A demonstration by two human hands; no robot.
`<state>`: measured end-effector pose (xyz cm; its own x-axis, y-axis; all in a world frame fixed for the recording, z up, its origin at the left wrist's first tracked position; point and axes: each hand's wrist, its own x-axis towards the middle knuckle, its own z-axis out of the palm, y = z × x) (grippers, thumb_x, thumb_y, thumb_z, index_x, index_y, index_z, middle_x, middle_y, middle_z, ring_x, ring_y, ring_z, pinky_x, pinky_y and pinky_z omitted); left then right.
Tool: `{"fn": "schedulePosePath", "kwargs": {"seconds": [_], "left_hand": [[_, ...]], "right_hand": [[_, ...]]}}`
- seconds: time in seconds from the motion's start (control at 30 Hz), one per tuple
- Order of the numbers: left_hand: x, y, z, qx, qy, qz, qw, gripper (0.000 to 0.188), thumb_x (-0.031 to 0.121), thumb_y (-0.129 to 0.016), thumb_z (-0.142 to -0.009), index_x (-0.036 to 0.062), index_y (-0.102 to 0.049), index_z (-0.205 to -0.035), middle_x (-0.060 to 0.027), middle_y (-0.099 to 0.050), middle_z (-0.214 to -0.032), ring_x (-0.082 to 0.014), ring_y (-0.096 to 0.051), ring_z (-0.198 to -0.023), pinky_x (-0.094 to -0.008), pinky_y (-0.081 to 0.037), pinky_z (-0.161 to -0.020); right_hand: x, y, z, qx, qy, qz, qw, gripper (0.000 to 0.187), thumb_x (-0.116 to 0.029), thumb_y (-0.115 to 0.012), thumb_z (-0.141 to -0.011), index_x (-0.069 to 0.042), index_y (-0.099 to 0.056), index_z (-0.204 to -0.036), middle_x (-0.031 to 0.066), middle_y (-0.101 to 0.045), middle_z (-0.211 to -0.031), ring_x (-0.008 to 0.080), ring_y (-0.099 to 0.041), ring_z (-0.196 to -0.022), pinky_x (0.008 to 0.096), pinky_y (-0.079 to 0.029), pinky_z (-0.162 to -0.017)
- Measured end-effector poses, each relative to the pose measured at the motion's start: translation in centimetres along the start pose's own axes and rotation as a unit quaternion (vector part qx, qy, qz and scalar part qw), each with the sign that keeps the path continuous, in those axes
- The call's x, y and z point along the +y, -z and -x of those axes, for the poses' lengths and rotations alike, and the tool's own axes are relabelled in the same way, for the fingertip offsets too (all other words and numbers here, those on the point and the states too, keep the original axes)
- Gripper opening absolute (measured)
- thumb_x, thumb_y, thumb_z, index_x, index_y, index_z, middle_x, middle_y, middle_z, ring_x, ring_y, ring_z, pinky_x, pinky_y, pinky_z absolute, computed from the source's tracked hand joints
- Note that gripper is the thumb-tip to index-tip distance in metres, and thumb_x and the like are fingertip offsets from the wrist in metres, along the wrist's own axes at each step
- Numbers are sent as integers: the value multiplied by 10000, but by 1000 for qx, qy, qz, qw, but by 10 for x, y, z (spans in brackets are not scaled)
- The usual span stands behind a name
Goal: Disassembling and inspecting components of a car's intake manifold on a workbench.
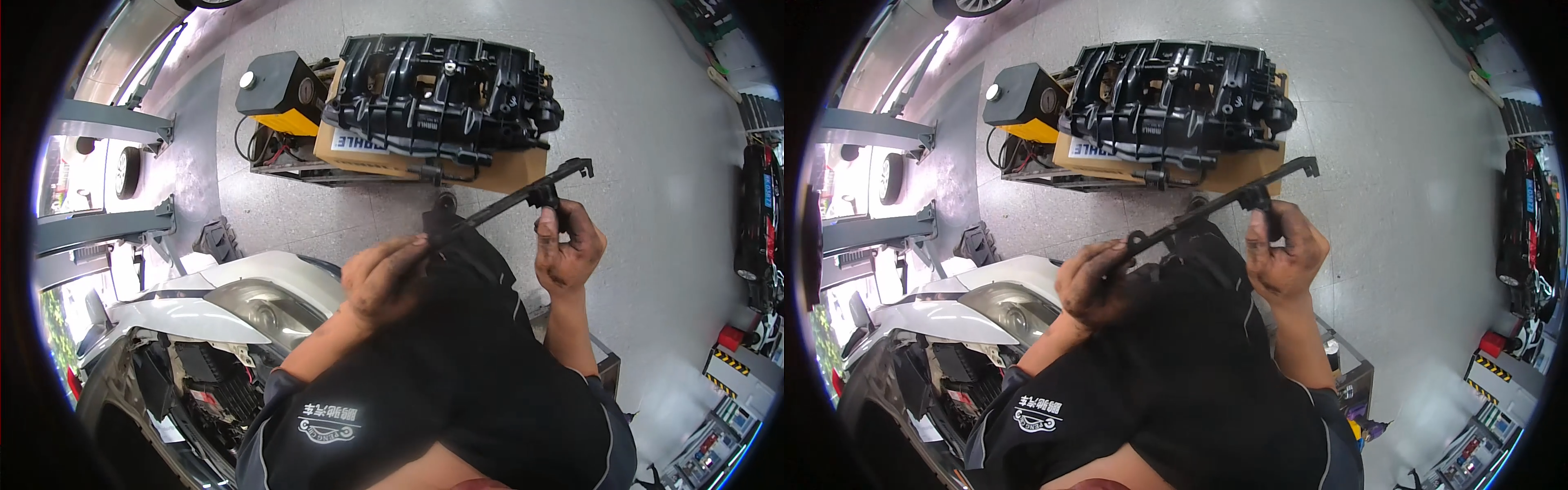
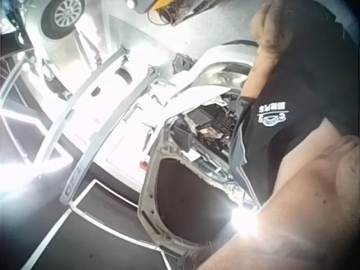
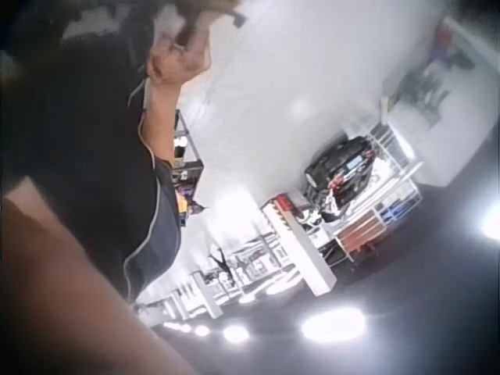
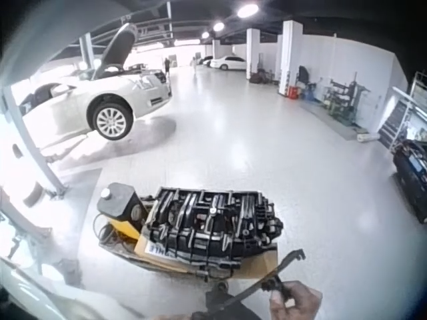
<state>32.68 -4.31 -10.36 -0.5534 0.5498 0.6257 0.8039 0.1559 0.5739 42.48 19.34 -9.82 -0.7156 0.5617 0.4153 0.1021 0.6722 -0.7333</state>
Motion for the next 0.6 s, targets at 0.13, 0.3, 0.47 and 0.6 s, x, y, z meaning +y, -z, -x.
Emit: {"fn": "schedulePosePath", "kwargs": {"seconds": [0.13, 0.3, 0.47, 0.6], "left_hand": [[-22, 7, -32, 12, 93, -3, 996, 224, -112, -663, -808, -32, -662, -1016, -192, -698, -917, -234, -727, -743, -309, -595, -636], [-43, 16, -70, -22, 123, -38, 991, 220, -85, -686, -807, -17, -669, -1015, -170, -705, -864, -219, -716, -691, -295, -572, -620], [-70, 27, -93, -42, 38, -100, 993, 271, -85, -700, -781, 11, -666, -1033, -166, -712, -857, -243, -716, -684, -317, -563, -618], [-102, 32, -111, -41, -27, -90, 995, 331, -99, -715, -763, 28, -656, -1063, -162, -708, -860, -261, -710, -728, -325, -560, -631]], "right_hand": [[4, -31, -46, 7, 114, 22, 993, 163, -101, -722, -771, -33, -581, -815, 76, -580, -646, 215, -566, -513, 317, -457, -504], [18, -51, -105, -11, 213, 40, 976, 192, -82, -738, -745, -26, -592, -857, 81, -596, -684, 221, -583, -548, 313, -466, -517], [10, -65, -129, -121, -19, -183, 975, 173, -84, -741, -811, 10, -626, -899, 76, -653, -696, 132, -618, -585, 264, -492, -556], [-2, -84, -126, -79, -227, -296, 924, 130, -91, -676, -927, 36, -666, -951, 64, -704, -754, 97, -661, -667, 220, -510, -604]]}}
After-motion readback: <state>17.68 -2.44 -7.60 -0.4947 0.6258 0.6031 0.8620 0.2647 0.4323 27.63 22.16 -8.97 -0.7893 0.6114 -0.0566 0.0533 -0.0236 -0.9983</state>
